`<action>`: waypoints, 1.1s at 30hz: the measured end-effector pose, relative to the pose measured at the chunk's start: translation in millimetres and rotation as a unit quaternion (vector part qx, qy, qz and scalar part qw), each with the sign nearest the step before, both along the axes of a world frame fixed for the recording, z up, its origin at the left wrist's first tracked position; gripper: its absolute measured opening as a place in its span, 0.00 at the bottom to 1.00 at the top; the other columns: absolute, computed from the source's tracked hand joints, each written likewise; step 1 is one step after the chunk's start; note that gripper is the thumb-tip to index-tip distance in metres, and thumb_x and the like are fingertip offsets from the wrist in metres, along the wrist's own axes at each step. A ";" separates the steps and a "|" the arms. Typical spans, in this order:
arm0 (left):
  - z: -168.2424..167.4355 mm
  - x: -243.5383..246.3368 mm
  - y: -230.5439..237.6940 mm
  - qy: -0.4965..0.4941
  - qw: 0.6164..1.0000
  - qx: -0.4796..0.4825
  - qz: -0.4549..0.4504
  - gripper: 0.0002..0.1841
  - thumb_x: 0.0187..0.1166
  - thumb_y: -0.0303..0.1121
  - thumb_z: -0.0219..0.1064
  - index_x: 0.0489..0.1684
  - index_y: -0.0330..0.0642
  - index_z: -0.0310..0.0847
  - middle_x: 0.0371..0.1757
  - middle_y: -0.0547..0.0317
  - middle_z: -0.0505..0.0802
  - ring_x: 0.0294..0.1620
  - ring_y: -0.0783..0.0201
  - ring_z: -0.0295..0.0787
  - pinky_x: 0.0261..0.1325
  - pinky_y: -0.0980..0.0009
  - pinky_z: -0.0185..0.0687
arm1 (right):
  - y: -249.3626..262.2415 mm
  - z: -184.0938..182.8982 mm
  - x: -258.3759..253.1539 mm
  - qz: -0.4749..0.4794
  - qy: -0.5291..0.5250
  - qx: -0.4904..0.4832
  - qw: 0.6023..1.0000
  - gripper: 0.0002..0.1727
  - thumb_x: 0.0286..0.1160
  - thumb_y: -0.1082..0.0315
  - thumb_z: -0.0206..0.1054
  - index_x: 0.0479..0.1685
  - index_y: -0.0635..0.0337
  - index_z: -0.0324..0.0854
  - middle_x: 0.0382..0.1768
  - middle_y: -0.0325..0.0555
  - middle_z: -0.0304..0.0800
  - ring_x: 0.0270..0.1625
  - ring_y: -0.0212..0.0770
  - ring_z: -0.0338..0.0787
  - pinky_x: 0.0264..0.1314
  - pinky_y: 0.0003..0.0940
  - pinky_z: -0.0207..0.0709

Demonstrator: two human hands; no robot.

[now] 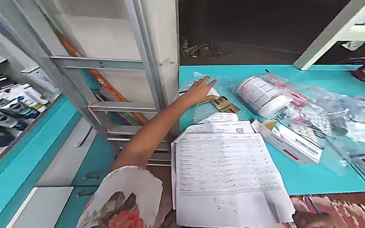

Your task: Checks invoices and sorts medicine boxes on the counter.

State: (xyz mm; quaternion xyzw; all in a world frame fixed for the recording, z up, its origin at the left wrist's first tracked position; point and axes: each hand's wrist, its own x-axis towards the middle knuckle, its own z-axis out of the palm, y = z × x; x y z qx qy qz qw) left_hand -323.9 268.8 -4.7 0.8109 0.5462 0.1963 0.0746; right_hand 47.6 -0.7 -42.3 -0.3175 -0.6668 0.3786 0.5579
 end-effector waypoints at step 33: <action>-31.5 169.1 -277.7 -0.105 0.994 -0.004 0.026 0.27 0.82 0.52 0.66 0.76 0.49 0.81 0.80 0.44 0.81 0.84 0.43 0.72 0.85 0.41 0.63 | 107.9 2.2 41.9 0.146 -0.045 0.043 0.987 0.09 0.85 0.55 0.63 0.36 0.43 0.82 0.28 0.20 0.82 0.33 0.12 0.80 0.39 0.09 0.73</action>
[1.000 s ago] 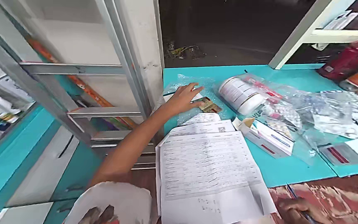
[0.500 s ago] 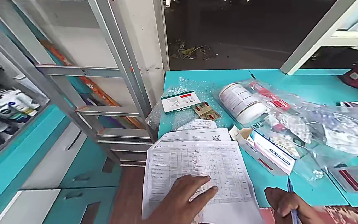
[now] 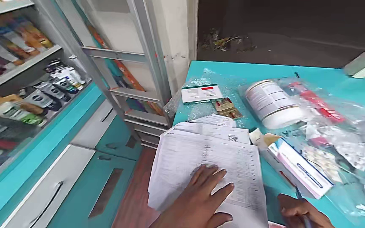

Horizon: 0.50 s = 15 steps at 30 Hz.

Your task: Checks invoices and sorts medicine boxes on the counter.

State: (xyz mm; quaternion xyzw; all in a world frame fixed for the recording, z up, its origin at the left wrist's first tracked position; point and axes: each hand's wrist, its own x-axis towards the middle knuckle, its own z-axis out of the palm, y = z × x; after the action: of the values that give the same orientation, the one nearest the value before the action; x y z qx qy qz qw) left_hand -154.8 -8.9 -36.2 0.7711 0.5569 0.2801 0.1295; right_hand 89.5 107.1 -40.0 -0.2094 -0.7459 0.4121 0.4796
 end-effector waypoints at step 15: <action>9.3 -15.6 -21.9 0.004 0.999 -0.048 0.004 0.24 0.86 0.43 0.64 0.66 0.29 0.83 0.72 0.33 0.85 0.80 0.39 0.77 0.79 0.58 0.76 | 5.7 -17.1 -6.0 -0.019 0.042 -0.047 0.998 0.19 0.91 0.45 0.52 0.37 0.39 0.84 0.27 0.17 0.83 0.29 0.15 0.82 0.34 0.13 0.75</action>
State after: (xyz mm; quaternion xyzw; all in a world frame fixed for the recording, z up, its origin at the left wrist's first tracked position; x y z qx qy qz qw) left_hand -170.4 -30.8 -27.0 0.7627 0.5735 0.2508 0.1627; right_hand 83.5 112.8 -57.1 -0.2284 -0.7005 0.4457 0.5084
